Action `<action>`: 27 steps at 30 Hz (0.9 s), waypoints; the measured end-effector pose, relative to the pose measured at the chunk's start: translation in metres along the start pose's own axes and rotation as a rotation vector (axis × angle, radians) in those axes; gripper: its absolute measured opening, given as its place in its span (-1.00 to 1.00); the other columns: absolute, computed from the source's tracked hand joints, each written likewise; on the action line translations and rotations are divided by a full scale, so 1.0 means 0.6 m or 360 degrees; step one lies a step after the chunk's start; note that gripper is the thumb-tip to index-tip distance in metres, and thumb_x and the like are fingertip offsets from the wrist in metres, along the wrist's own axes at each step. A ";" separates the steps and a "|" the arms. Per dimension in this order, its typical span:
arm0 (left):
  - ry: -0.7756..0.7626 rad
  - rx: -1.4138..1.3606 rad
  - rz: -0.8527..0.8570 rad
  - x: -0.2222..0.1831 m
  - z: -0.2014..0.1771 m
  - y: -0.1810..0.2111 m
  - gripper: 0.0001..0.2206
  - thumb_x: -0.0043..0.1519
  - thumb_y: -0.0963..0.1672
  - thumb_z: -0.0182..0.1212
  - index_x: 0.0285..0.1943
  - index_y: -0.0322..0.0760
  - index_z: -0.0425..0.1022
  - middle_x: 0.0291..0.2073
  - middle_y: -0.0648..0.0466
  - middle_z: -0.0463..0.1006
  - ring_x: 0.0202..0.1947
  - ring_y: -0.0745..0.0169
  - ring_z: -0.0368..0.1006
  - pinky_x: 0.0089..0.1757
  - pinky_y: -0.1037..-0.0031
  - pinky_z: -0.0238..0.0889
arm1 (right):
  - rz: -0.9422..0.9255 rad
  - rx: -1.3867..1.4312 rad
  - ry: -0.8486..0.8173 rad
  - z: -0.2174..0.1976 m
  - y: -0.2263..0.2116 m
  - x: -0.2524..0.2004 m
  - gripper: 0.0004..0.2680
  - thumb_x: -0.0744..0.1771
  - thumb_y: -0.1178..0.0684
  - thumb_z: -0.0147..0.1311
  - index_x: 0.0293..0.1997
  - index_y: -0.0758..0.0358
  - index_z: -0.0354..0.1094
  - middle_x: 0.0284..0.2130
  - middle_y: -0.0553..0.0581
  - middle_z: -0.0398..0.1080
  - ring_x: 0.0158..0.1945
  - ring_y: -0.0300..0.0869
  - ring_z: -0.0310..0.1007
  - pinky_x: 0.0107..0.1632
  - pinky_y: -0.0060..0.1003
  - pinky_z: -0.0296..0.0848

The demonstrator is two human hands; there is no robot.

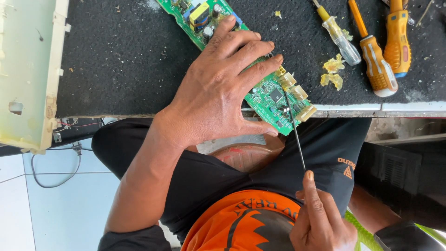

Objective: Using a thin wire to saw through and remove adhesive glue from a circuit board

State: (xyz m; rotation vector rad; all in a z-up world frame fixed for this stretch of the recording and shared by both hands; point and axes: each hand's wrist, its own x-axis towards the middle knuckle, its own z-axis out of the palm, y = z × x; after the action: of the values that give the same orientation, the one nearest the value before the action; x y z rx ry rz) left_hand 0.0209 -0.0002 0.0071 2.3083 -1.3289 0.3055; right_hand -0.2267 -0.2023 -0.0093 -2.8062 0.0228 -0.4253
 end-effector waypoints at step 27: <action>-0.0028 -0.0018 -0.0005 0.001 0.000 0.000 -0.04 0.08 0.33 0.59 0.37 -0.45 0.50 0.25 -0.13 0.41 0.28 -0.19 0.24 0.37 -0.18 -0.12 | 0.0235 0.0341 -0.0061 -0.017 -0.024 0.032 -0.71 0.39 0.43 -0.11 0.18 0.31 0.46 -0.37 -0.01 0.52 -0.56 -0.35 0.24 -0.41 -0.50 0.26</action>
State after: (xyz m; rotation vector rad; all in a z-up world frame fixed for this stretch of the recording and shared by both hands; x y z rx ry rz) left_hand 0.0211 -0.0005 0.0074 2.3089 -1.3318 0.2764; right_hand -0.2117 -0.1929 0.0099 -2.5796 0.1654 -0.3185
